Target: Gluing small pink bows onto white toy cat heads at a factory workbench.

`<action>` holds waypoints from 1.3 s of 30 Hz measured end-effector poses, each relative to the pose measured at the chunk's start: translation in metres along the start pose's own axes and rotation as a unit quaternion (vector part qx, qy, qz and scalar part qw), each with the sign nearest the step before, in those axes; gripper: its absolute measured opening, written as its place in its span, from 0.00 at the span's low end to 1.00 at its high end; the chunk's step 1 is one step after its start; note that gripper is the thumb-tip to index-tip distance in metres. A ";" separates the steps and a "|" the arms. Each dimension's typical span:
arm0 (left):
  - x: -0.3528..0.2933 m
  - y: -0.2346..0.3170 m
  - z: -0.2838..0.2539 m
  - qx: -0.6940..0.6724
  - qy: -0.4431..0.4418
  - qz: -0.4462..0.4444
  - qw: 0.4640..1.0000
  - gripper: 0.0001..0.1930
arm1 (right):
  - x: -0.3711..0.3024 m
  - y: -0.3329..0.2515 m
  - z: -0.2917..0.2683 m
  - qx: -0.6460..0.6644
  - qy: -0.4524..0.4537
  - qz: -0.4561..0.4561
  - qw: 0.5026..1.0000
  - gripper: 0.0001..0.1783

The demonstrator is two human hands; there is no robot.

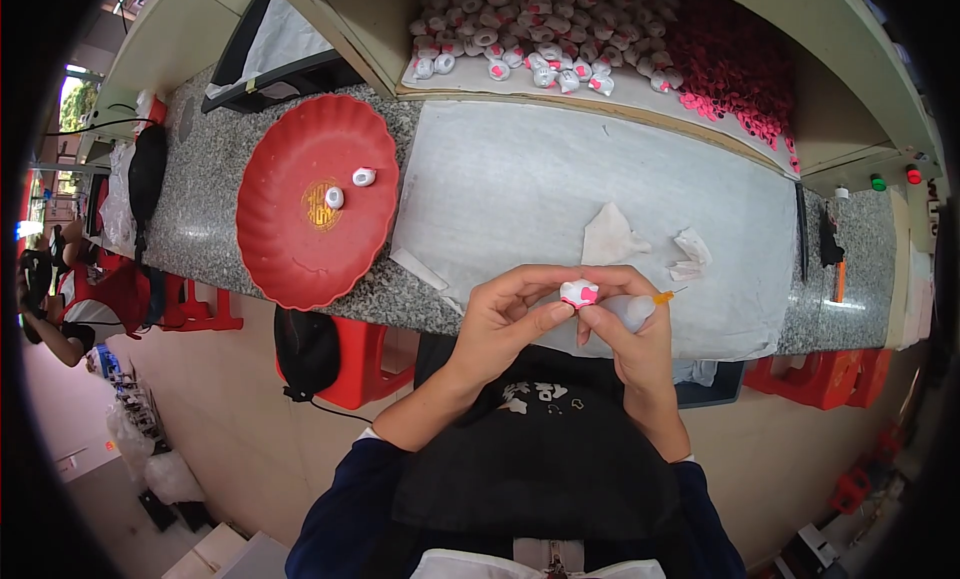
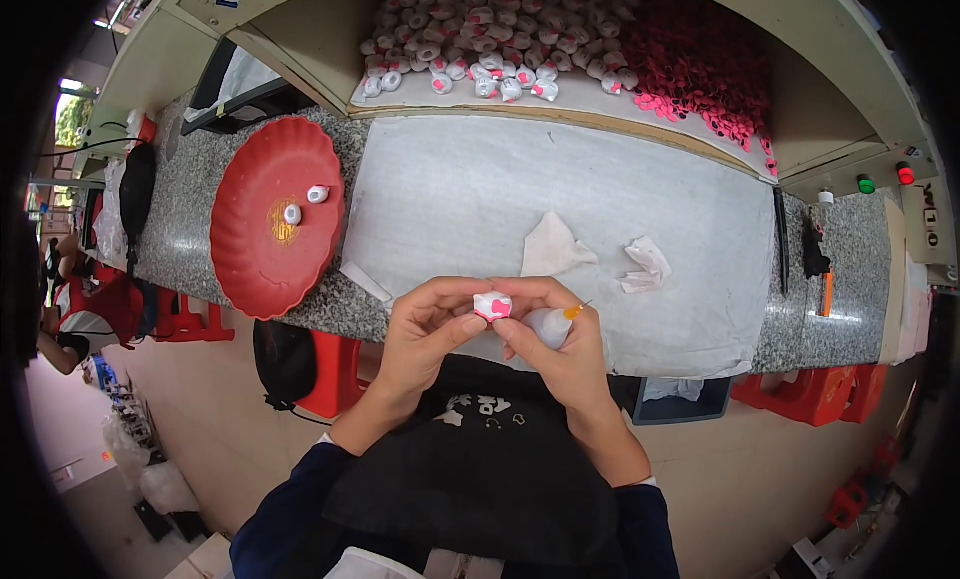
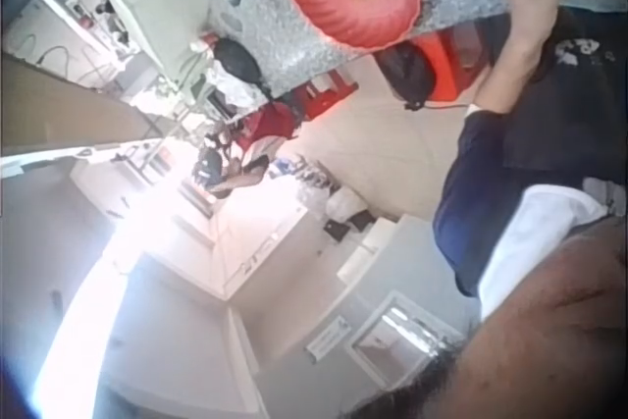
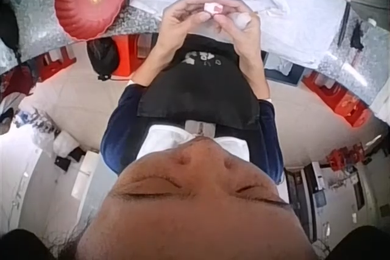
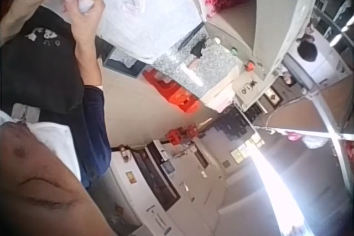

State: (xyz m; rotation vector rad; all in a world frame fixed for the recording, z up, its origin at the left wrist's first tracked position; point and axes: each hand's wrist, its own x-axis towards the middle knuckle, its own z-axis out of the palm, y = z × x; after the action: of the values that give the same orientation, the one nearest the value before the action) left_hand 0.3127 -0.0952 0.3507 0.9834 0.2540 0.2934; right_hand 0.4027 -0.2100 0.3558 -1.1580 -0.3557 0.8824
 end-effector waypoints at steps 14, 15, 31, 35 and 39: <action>0.003 -0.007 -0.004 -0.030 -0.005 -0.011 0.999 0.12 | 0.001 0.002 -0.004 0.017 -0.001 -0.002 1.000 0.13; 0.003 -0.007 -0.004 -0.029 -0.006 -0.012 0.999 0.12 | 0.001 0.002 -0.004 0.019 0.000 0.002 1.000 0.13; 0.008 -0.016 -0.012 -0.043 -0.015 -0.043 0.998 0.12 | 0.005 0.002 -0.009 0.030 -0.007 0.011 0.999 0.13; 0.011 -0.020 -0.012 -0.109 0.005 -0.066 0.992 0.12 | 0.006 -0.005 -0.019 -0.011 0.008 0.015 1.000 0.13; 0.012 -0.019 -0.016 -0.144 0.016 -0.043 0.989 0.13 | 0.007 -0.013 -0.057 -0.282 0.105 -0.131 0.945 0.09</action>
State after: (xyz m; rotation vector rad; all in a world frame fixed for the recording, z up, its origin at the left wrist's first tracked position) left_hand 0.3212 -0.0886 0.3253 0.6814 0.2741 0.2578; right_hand 0.4506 -0.2427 0.3433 -1.6718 -0.5952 0.4201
